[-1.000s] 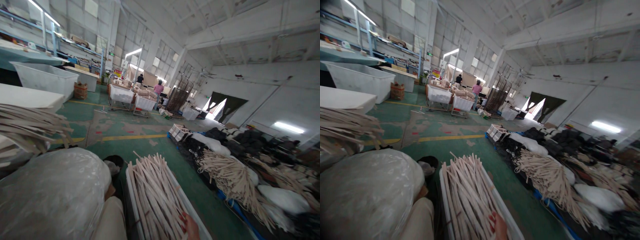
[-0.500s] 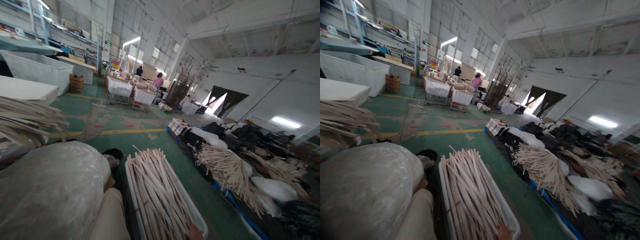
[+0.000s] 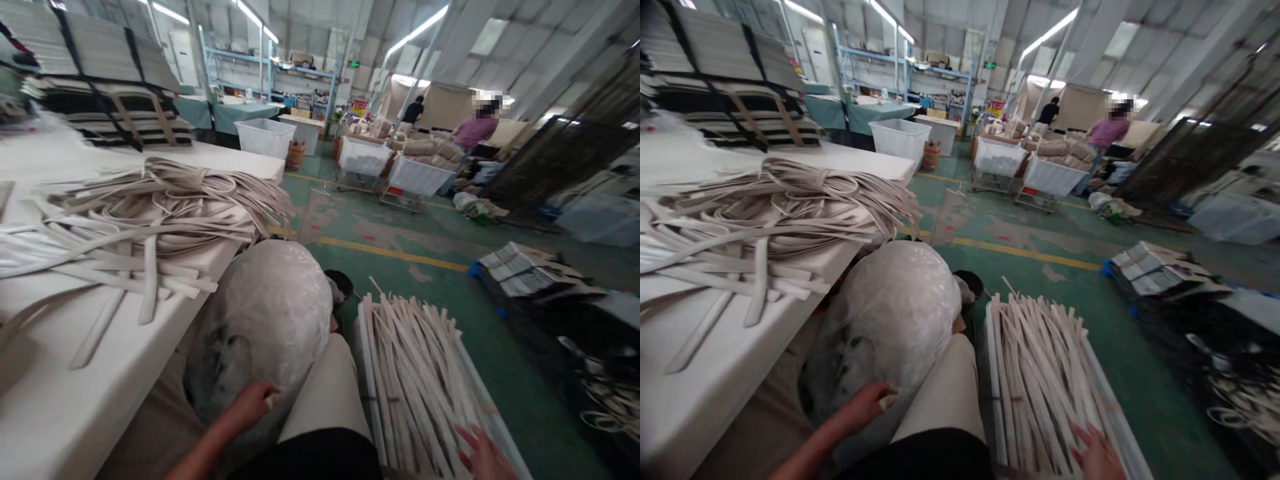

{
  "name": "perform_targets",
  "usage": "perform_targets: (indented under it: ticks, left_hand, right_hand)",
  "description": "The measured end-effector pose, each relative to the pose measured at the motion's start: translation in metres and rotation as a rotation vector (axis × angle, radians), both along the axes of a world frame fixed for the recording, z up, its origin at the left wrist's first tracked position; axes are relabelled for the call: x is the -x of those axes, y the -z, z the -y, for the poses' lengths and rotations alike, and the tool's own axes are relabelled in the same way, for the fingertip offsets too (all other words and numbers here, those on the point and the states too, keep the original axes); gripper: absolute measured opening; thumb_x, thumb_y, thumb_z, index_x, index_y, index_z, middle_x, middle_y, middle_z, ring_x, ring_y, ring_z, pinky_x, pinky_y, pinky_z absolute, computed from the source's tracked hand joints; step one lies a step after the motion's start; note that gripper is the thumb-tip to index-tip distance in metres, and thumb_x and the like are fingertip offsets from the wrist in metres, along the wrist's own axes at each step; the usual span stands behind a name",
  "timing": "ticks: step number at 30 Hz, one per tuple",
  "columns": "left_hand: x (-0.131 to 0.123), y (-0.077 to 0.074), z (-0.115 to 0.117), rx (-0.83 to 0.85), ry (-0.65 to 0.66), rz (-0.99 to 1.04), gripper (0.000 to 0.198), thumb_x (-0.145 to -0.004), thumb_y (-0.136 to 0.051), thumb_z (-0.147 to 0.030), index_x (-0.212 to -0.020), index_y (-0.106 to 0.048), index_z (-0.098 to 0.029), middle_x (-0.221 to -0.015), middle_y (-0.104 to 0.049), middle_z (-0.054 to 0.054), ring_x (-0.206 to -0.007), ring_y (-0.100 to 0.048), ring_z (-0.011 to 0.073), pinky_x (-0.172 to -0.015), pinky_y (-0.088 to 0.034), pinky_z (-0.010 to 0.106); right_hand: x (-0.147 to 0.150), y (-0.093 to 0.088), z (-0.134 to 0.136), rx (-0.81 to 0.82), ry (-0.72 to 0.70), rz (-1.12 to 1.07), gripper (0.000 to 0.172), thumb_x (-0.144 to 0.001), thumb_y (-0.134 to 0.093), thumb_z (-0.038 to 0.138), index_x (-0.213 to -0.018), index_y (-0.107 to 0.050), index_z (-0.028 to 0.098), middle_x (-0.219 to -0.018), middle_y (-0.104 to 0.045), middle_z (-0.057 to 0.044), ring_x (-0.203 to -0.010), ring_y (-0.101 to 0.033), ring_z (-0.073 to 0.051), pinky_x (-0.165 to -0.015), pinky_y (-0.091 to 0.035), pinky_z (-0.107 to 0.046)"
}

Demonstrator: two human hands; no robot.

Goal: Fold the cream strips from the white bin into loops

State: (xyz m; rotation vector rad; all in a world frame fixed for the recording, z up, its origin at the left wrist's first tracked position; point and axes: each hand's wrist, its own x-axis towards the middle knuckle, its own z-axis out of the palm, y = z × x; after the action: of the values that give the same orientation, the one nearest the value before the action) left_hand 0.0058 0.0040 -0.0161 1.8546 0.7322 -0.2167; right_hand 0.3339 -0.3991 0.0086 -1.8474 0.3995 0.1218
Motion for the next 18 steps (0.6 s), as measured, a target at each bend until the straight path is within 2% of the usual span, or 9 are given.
perform_targets:
  ticks: [2, 4, 7, 9, 11, 13, 15, 18]
  left_hand:
    - [-0.001, -0.001, 0.002, 0.012, 0.004, 0.007, 0.038, -0.085, -0.058, -0.041, -0.110, -0.075, -0.018, -0.107, -0.078, 0.009, -0.102, -0.068, 0.0284, -0.091, -0.048, 0.035]
    - [0.001, -0.002, 0.002, 0.021, 0.003, 0.008, 0.038, -0.085, -0.060, -0.042, -0.111, -0.075, -0.019, -0.108, -0.077, 0.009, -0.104, -0.067, 0.0293, -0.092, -0.048, 0.036]
    - [0.002, -0.005, 0.002, 0.023, -0.005, 0.002, 0.042, -0.085, -0.059, -0.043, -0.115, -0.074, -0.017, -0.107, -0.076, 0.011, -0.103, -0.067, 0.0307, -0.092, -0.048, 0.039]
    - [-0.001, -0.008, 0.002, 0.044, -0.020, 0.010, 0.055, -0.082, -0.063, -0.043, -0.128, -0.067, -0.015, -0.113, -0.073, 0.014, -0.099, -0.067, 0.0306, -0.090, -0.049, 0.040]
    - [-0.006, -0.012, 0.004, 0.164, -0.047, 0.087, 0.079, -0.075, -0.072, -0.043, -0.146, -0.052, -0.015, -0.128, -0.065, 0.017, -0.100, -0.065, 0.0301, -0.088, -0.051, 0.041]
    - [-0.012, -0.017, 0.007, 0.362, -0.057, 0.242, 0.096, -0.069, -0.079, -0.046, -0.154, -0.042, -0.020, -0.141, -0.055, 0.018, -0.104, -0.063, 0.0296, -0.090, -0.051, 0.043]
    - [-0.018, -0.023, 0.009, 0.539, -0.030, 0.410, 0.094, -0.067, -0.082, -0.052, -0.150, -0.047, -0.024, -0.143, -0.053, 0.016, -0.108, -0.060, 0.0300, -0.095, -0.049, 0.046]
    - [-0.023, -0.034, 0.012, 0.693, 0.024, 0.530, 0.084, -0.067, -0.084, -0.057, -0.140, -0.058, -0.023, -0.130, -0.061, 0.013, -0.110, -0.059, 0.0313, -0.101, -0.045, 0.049]
  right_hand:
    - [0.002, -0.013, -0.055, -0.073, -0.090, 0.015, 0.049, -0.061, -0.072, 0.059, -0.095, -0.070, 0.024, -0.089, -0.076, -0.013, -0.056, -0.063, -0.020, -0.052, -0.057, -0.036]
    - [0.013, -0.032, -0.113, -0.166, -0.241, 0.001, 0.062, -0.060, -0.076, 0.062, -0.104, -0.070, 0.019, -0.087, -0.076, -0.010, -0.046, -0.050, -0.011, -0.048, -0.054, -0.029]
    - [0.046, -0.063, -0.195, -0.297, -0.464, -0.117, 0.076, -0.057, -0.082, 0.066, -0.110, -0.068, 0.014, -0.082, -0.075, -0.009, -0.046, -0.042, -0.007, -0.047, -0.051, -0.024]
    - [0.074, -0.077, -0.240, -0.385, -0.629, -0.146, 0.074, -0.065, -0.079, 0.069, -0.112, -0.067, 0.013, -0.082, -0.074, -0.008, -0.046, -0.038, -0.005, -0.046, -0.049, -0.022]
    - [0.105, -0.086, -0.276, -0.463, -0.781, -0.188, 0.069, -0.072, -0.075, 0.070, -0.110, -0.066, 0.013, -0.080, -0.074, -0.007, -0.043, -0.028, -0.003, -0.046, -0.047, -0.022]
    - [0.134, -0.089, -0.303, -0.520, -0.897, -0.245, 0.068, -0.074, -0.072, 0.072, -0.108, -0.066, 0.013, -0.076, -0.073, -0.006, -0.041, -0.025, -0.002, -0.045, -0.046, -0.022]
    - [0.159, -0.090, -0.324, -0.554, -1.002, -0.318, 0.067, -0.076, -0.069, 0.074, -0.106, -0.065, 0.014, -0.073, -0.072, -0.005, -0.039, -0.026, -0.002, -0.042, -0.042, -0.021]
    - [0.183, -0.091, -0.343, -0.560, -1.126, -0.378, 0.062, -0.080, -0.066, 0.073, -0.105, -0.064, 0.016, -0.073, -0.073, -0.004, -0.036, -0.026, -0.002, -0.037, -0.035, -0.018]
